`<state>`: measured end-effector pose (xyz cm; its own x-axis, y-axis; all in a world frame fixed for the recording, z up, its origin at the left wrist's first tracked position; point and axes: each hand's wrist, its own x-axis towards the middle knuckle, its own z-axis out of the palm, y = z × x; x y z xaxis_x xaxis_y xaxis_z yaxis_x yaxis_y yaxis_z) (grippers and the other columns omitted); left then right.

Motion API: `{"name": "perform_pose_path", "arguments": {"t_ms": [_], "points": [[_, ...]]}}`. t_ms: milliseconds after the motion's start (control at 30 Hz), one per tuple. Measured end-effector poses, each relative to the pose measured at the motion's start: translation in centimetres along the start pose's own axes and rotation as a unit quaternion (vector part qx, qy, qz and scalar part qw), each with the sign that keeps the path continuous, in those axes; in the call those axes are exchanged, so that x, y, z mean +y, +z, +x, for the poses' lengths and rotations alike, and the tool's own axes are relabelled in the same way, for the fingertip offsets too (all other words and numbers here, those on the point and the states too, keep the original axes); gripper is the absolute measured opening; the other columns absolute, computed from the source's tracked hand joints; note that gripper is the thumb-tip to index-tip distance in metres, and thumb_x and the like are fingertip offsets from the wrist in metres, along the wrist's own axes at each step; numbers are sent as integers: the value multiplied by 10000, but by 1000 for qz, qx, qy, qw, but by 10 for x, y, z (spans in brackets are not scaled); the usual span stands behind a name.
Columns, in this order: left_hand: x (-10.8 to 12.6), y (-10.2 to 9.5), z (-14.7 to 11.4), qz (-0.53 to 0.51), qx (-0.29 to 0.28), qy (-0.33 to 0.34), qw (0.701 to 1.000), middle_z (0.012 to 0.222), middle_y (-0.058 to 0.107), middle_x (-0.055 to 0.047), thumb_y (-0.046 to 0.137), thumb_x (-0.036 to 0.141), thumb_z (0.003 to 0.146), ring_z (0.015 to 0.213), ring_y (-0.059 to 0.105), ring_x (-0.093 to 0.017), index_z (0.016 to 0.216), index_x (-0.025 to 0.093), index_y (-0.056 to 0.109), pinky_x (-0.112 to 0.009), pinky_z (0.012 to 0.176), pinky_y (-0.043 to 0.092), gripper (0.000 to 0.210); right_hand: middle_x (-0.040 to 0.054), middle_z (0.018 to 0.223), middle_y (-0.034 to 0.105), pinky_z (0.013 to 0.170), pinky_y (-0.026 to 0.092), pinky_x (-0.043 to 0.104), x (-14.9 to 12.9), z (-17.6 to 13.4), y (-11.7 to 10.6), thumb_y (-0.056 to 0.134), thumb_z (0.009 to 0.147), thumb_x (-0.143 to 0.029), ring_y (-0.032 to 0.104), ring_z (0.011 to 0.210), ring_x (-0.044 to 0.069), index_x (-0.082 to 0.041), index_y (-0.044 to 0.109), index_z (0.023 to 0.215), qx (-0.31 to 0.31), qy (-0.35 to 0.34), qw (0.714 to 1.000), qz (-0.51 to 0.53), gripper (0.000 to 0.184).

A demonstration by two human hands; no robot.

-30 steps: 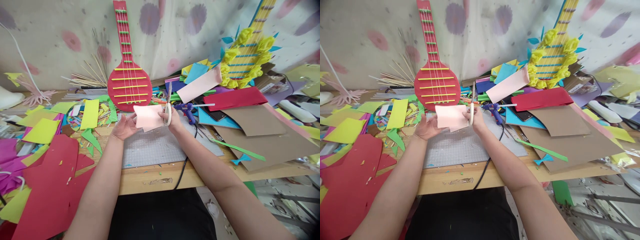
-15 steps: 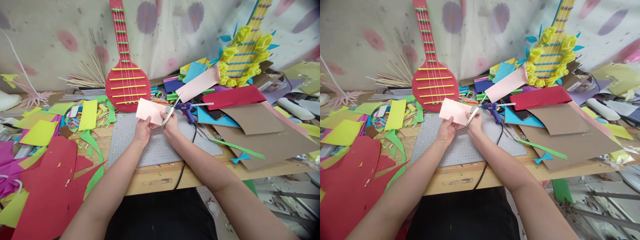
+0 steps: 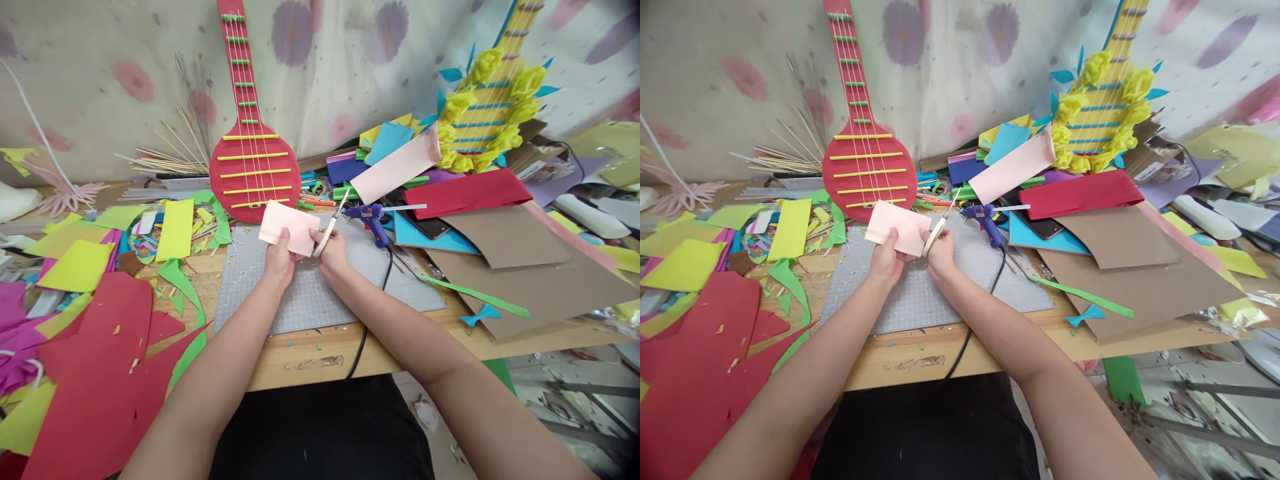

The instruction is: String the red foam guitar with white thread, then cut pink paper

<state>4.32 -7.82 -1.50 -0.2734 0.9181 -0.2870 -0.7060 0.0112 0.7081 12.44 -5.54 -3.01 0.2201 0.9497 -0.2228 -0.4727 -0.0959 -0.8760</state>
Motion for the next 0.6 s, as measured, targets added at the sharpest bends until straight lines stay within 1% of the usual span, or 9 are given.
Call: {"name": "perform_pose_path", "arguments": {"t_ms": [100,167,267,333,367,433,500,567,600], "points": [[5,-2,2,-11,-6,-16,1000,1133,692,-95,553,212,878,1064,646,-216,1226,179,566,-354,943,518,350,-76,657,518,490,470,266,2,0,0,803,493,-371,554,531,113,-239,337,817,-25,-6,1000,-12,584],[11,-5,5,-22,-4,-17,1000,1154,683,-98,550,184,876,1079,638,-214,1256,182,547,-355,958,509,381,-63,638,524,489,458,253,-1,4,-1,807,517,-402,551,529,108,-229,359,787,-59,-12,998,-32,551],[27,-12,10,-24,0,-10,1000,1182,670,-90,535,129,874,1102,625,-200,1263,199,545,-345,973,496,396,-38,591,524,452,408,231,-18,13,-9,774,598,-462,518,499,99,-211,416,739,-137,14,986,-91,459],[40,-19,15,-16,-8,-10,1000,1174,675,-86,531,106,871,1096,628,-191,1236,204,567,-341,977,491,380,-37,555,504,414,356,229,-37,19,-18,704,673,-548,463,448,93,-207,444,732,-197,52,968,-145,433],[47,-22,17,-13,-12,-9,1000,1165,680,-84,527,99,871,1092,630,-186,1221,203,578,-339,979,488,369,-42,548,491,412,343,227,-48,21,-23,666,705,-578,438,435,87,-206,456,738,-233,58,955,-174,428],[57,-28,20,-15,-20,-6,1000,1154,685,-81,508,98,881,1099,626,-178,1199,200,593,-338,990,477,345,-36,581,506,440,354,220,-71,22,-33,648,729,-580,459,472,83,-196,477,735,-329,62,911,-242,420],[62,-32,21,-20,-29,-5,999,1160,683,-80,487,109,895,1120,612,-174,1195,199,595,-339,1002,466,331,-23,597,525,455,365,221,-91,21,-41,660,717,-582,479,498,87,-178,504,705,-420,72,845,-323,434],[64,-32,20,-22,-41,-12,999,1174,675,-84,481,122,900,1138,600,-178,1205,201,589,-343,1008,460,333,-9,586,542,469,395,236,-106,18,-44,673,701,-585,496,503,101,-162,539,689,-466,100,796,-374,444],[63,-32,19,-21,-47,-18,999,1182,670,-89,484,129,900,1143,597,-183,1214,201,584,-346,1009,460,337,-2,576,548,472,410,245,-111,17,-44,681,692,-585,501,500,108,-154,557,683,-472,117,781,-391,448]]}}
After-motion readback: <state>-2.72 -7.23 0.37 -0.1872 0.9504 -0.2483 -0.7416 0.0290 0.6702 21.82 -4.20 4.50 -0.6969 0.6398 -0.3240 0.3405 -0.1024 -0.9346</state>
